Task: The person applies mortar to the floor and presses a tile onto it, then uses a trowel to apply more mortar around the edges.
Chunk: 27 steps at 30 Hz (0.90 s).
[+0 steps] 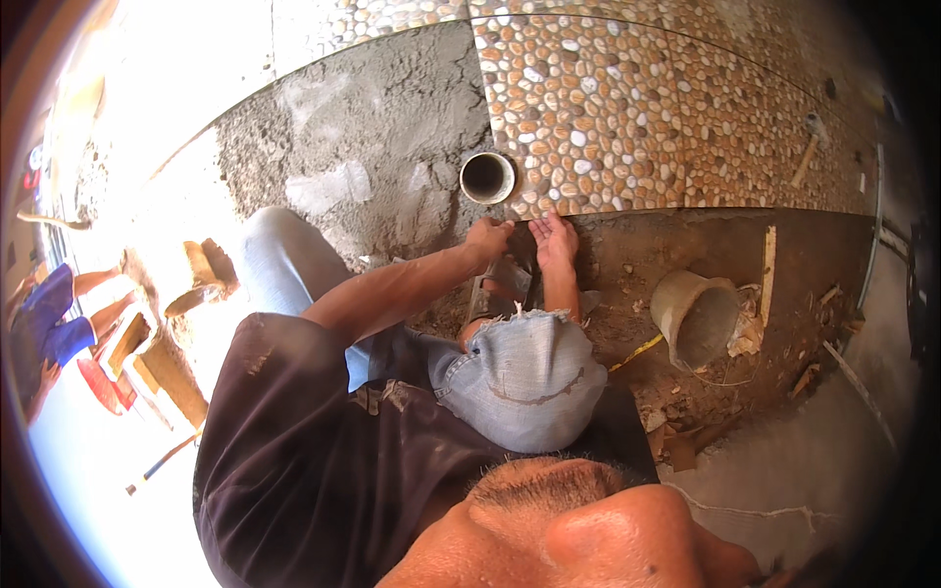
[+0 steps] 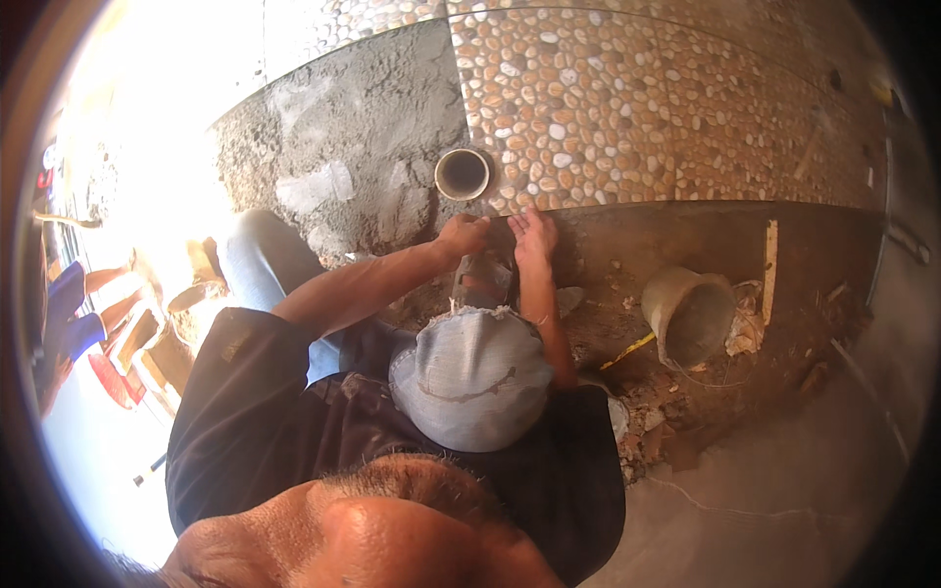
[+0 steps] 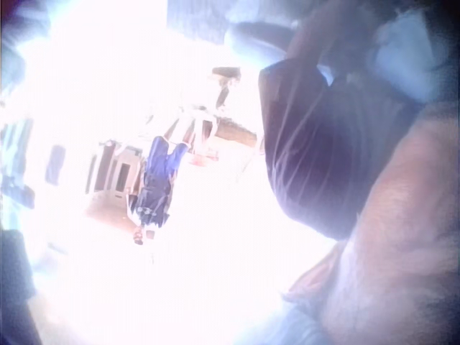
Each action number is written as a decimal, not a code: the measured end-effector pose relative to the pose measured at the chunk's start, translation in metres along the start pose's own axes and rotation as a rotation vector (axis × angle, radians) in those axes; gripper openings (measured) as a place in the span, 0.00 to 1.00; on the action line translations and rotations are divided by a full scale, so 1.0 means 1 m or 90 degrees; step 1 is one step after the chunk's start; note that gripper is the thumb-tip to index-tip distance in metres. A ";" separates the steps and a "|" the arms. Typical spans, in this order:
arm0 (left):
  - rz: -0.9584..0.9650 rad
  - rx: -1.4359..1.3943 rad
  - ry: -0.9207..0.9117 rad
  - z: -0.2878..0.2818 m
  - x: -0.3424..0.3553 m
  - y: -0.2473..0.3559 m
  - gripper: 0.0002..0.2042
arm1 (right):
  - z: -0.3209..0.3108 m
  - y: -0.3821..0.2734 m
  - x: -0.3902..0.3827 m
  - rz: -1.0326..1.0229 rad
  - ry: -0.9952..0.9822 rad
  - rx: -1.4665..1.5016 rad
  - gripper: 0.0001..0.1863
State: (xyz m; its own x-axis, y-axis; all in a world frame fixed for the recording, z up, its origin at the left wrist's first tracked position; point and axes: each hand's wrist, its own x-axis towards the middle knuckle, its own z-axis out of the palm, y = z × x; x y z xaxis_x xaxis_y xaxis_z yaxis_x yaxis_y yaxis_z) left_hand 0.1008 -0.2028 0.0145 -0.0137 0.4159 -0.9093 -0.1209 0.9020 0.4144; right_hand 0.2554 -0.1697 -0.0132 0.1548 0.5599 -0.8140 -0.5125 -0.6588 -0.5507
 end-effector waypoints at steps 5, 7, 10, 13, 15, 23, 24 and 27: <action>-0.030 -0.142 -0.062 0.010 -0.005 0.008 0.20 | 0.003 -0.007 -0.011 -0.054 -0.011 0.002 0.11; 0.028 -0.151 -0.053 0.017 -0.034 0.019 0.21 | 0.008 -0.018 -0.031 -0.080 -0.020 0.009 0.11; 0.057 -0.205 -0.076 0.016 -0.059 0.033 0.22 | 0.018 -0.036 -0.059 -0.140 -0.026 -0.021 0.11; 0.131 -0.198 -0.104 0.009 -0.074 0.045 0.23 | 0.023 -0.054 -0.079 -0.224 -0.062 -0.073 0.09; 0.157 -0.205 -0.108 0.011 -0.087 0.056 0.22 | 0.018 -0.073 -0.089 -0.276 -0.098 -0.107 0.05; 0.157 -0.282 -0.109 0.004 -0.127 0.094 0.20 | -0.006 -0.160 -0.092 -1.114 0.166 -0.797 0.18; 0.152 -0.302 -0.130 0.006 -0.128 0.098 0.19 | -0.009 -0.171 -0.088 -1.122 0.162 -0.819 0.20; 0.127 -0.352 -0.173 0.005 -0.128 0.101 0.16 | -0.012 -0.193 -0.077 -1.133 0.142 -0.843 0.23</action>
State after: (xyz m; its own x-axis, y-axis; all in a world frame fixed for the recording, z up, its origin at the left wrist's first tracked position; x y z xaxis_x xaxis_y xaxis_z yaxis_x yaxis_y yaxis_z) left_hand 0.0949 -0.1648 0.1731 0.1548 0.6496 -0.7444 -0.6359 0.6422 0.4281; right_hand 0.3530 -0.0916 0.1535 -0.2130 0.7990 0.5623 0.8940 0.3916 -0.2179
